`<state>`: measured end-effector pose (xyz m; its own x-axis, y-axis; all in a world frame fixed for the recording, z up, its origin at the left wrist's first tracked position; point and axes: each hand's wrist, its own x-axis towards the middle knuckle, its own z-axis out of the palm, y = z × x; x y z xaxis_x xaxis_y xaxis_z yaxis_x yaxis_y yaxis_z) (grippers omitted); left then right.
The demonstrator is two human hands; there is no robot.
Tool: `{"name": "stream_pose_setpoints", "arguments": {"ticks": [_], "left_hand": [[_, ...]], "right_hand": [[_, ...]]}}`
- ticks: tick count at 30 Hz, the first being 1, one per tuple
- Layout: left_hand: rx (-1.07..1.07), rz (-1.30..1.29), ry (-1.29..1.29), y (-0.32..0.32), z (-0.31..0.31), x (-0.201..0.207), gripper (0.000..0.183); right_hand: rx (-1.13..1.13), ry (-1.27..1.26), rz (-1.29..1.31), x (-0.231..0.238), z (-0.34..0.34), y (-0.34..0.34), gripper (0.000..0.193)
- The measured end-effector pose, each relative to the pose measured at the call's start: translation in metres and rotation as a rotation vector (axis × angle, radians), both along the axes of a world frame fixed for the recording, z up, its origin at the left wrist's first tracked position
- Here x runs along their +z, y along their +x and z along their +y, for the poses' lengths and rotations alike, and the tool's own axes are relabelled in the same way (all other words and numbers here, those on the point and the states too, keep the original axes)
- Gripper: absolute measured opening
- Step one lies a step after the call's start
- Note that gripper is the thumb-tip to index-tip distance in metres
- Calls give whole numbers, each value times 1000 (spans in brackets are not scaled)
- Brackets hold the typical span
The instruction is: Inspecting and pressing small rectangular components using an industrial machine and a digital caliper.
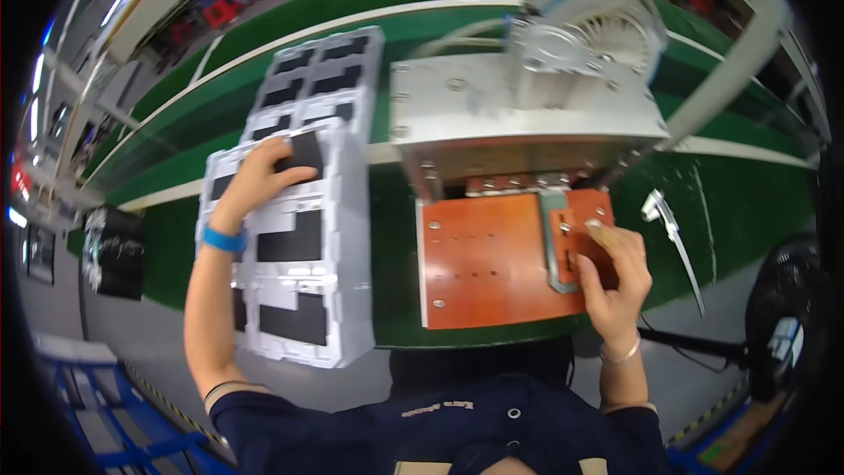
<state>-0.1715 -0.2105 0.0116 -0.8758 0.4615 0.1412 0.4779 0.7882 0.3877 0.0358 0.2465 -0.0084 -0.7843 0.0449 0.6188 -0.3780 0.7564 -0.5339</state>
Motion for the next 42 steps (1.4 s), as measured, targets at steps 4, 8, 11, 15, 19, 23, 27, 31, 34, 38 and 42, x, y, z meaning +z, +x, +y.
{"name": "stream_pose_setpoints", "arguments": {"ticks": [4, 8, 11, 15, 19, 23, 27, 31, 34, 38, 42], "left_hand": [[266, 153, 83, 39, 10, 27, 34], [305, -10, 205, 137, 92, 70, 24], [154, 130, 96, 202, 152, 42, 34], [10, 95, 221, 194, 208, 7, 35], [56, 147, 248, 184, 223, -3, 39], [-33, 142, 313, 184, 209, -12, 46], [-232, 108, 276, 184, 199, -17, 42], [-257, 80, 282, 185, 197, -19, 33], [-277, 68, 290, 184, 197, -21, 31], [-278, 45, 334, 184, 197, -22, 33], [-281, 40, 360, 183, 197, -24, 33]], "right_hand": [[-2, -54, 3, 2, 11, 3, 34], [-42, -17, -29, 2, 20, 15, 27], [73, 60, -28, 8, 16, 14, 21], [201, 83, -52, 13, 0, 4, 19], [270, 180, -124, 14, -8, -9, 22], [333, 282, -181, 11, -10, -19, 23], [355, 336, -207, 6, -19, -27, 20], [331, 455, -176, 5, -24, -28, 23], [248, 514, -164, 10, -30, -29, 26], [212, 324, -121, 9, -24, -29, 29], [306, 240, -147, 5, -13, -21, 25]]}}
